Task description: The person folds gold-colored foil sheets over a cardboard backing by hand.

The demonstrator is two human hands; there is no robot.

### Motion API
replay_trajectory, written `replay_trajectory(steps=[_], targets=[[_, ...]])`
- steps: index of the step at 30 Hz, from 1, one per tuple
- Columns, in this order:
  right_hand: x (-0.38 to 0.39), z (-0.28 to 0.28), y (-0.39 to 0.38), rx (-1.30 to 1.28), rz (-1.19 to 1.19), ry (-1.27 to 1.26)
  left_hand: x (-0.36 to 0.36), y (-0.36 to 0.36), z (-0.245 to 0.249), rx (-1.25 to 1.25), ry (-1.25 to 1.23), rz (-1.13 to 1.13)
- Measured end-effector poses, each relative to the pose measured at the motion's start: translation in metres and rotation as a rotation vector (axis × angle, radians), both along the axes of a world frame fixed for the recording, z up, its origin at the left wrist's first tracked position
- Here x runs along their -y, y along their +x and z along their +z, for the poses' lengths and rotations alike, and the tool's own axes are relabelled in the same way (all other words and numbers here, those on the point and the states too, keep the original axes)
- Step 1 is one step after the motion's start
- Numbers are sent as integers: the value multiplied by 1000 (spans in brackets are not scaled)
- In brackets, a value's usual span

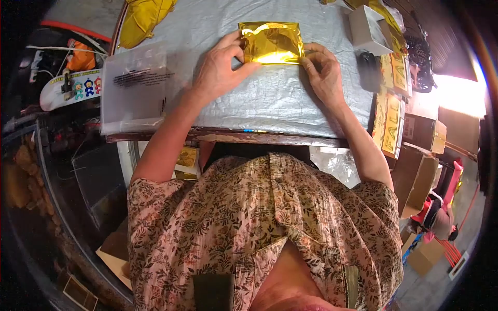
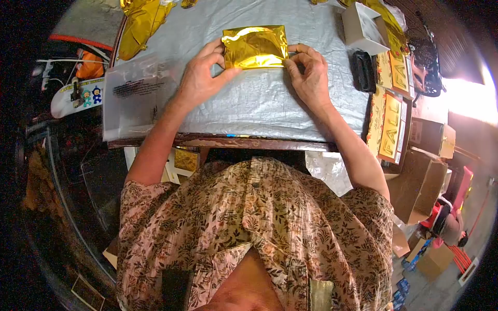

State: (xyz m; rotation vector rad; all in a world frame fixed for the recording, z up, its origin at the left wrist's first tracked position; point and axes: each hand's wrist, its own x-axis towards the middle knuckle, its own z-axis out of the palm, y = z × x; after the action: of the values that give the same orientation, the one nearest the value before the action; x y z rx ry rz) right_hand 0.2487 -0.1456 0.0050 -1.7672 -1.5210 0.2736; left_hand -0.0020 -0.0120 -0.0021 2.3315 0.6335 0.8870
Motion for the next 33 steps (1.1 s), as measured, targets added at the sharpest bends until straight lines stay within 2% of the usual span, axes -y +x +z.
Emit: replay_trajectory(steps=[3,10,12,15,17,21,27,29,30,32,33], targets=[[0,5,-3,-37,-11,-38,-2,1,-3,-16,-96,1],[0,-2,-1,-50,-16,-25,3,6,3,-24,-91,49],[-1,-2,-1,-50,-21,-22,2,6,4,-19,-162,45],[-1,3,-4,-97,-39,-37,1,8,3,-37,-199,66],[-1,6,-7,-235,-83,-90,0,9,1,-43,-206,70],[-1,3,-9,-235,-93,-55,1,10,2,-62,-216,81],[3,-8,-7,-17,-110,35,0,10,2,-108,-249,72],[7,-4,-11,235,-120,-4,1,11,2,-111,-263,68],[8,1,-17,237,-121,2,0,11,2,-116,-282,70],[10,13,-33,552,-114,61,-1,10,2,-134,-261,74],[10,12,-38,570,-9,-10,-2,10,2,-156,-244,73]])
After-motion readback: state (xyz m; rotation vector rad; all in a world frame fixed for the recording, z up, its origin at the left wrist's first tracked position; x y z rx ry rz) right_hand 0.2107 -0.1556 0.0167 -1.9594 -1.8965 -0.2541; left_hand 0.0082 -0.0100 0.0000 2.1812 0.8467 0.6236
